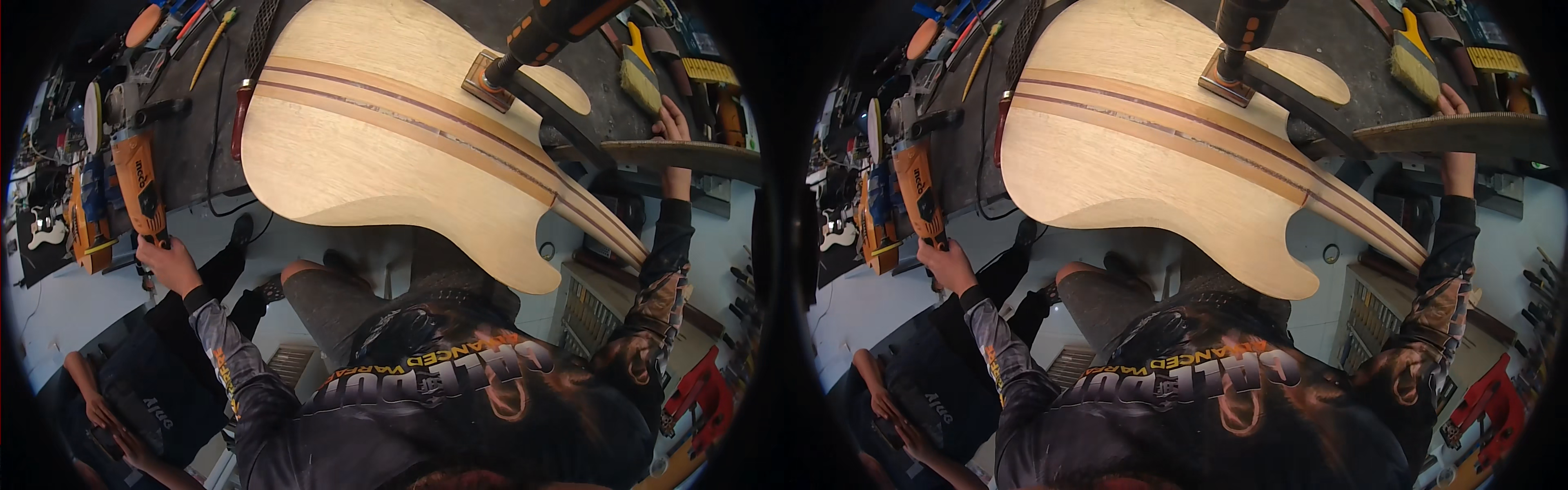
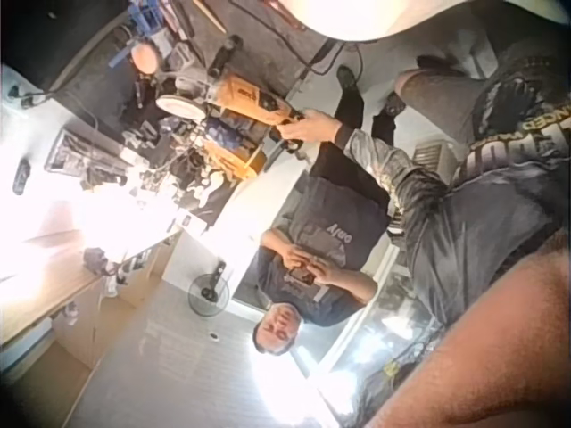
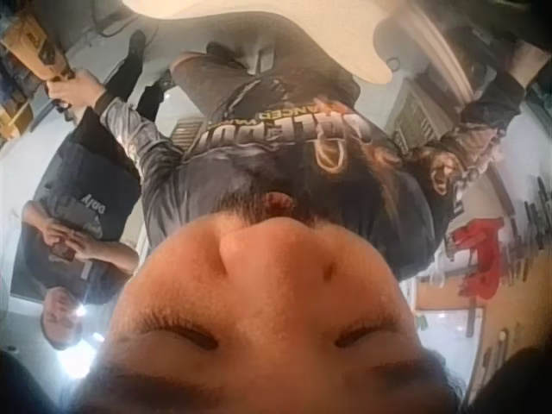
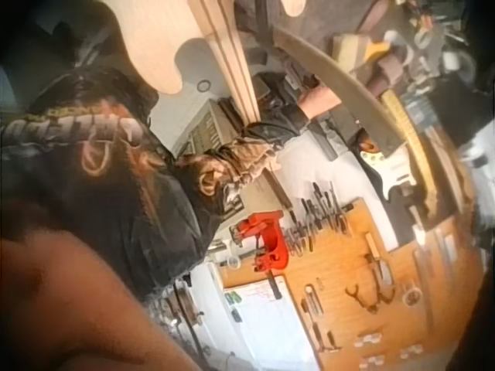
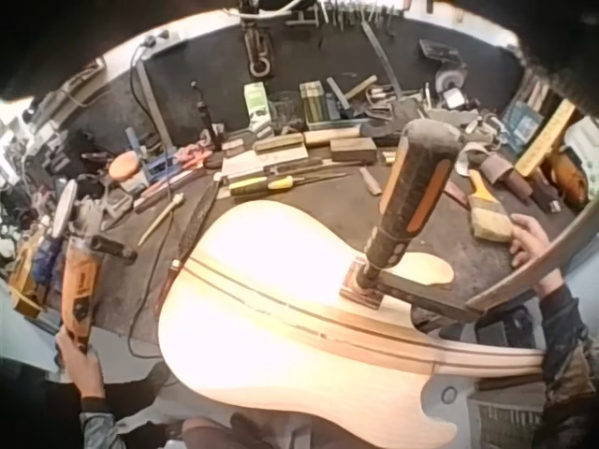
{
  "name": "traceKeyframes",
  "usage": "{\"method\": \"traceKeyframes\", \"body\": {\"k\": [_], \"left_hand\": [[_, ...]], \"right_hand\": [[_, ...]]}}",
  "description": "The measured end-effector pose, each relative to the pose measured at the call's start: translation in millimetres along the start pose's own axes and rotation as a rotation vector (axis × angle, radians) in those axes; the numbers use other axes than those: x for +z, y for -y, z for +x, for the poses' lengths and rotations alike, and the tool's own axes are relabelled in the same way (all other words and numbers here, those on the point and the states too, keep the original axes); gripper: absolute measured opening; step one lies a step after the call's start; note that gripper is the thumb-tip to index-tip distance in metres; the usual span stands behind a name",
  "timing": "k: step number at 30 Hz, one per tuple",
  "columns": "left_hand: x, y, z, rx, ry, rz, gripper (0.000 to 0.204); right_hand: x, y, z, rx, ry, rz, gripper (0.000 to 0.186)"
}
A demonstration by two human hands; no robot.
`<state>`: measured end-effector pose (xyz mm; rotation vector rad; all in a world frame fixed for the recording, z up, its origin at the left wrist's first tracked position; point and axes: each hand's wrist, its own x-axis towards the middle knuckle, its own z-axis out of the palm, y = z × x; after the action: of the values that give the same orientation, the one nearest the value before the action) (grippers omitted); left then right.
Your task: The person uses a power sander to smooth the wooden guitar body secured to a bench with a clamp, then wipes the surface with a brush. They continue sanding the back and edges of the guitar body using the power tool.
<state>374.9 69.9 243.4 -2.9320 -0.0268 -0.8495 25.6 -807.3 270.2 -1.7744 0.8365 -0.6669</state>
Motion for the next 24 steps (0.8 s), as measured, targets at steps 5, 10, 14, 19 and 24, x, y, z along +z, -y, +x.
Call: {"method": "traceKeyframes", "body": {"k": [5,10,14,19,24], "left_hand": [[-8,7,15,0.060,-0.095,0.001,0.065],[-59,4,50,0.046,0.068,-0.083,0.057],[-124,28,71,0.090,0.219,-0.232,0.058],[-228,26,50,-0.232,0.733,-0.899,0.037],[-331,21,6,-0.579,1.252,-1.194,0.021]], "right_hand": [[2,10,-28,0.082,0.002,0.217,0.051],[-35,29,-116,0.015,-0.249,-0.226,0.042],[-3,111,-200,0.112,-0.315,-0.333,0.034],[99,251,-298,-0.250,0.020,-0.493,0.032],[293,352,-315,-0.423,0.635,-0.153,0.092]]}}
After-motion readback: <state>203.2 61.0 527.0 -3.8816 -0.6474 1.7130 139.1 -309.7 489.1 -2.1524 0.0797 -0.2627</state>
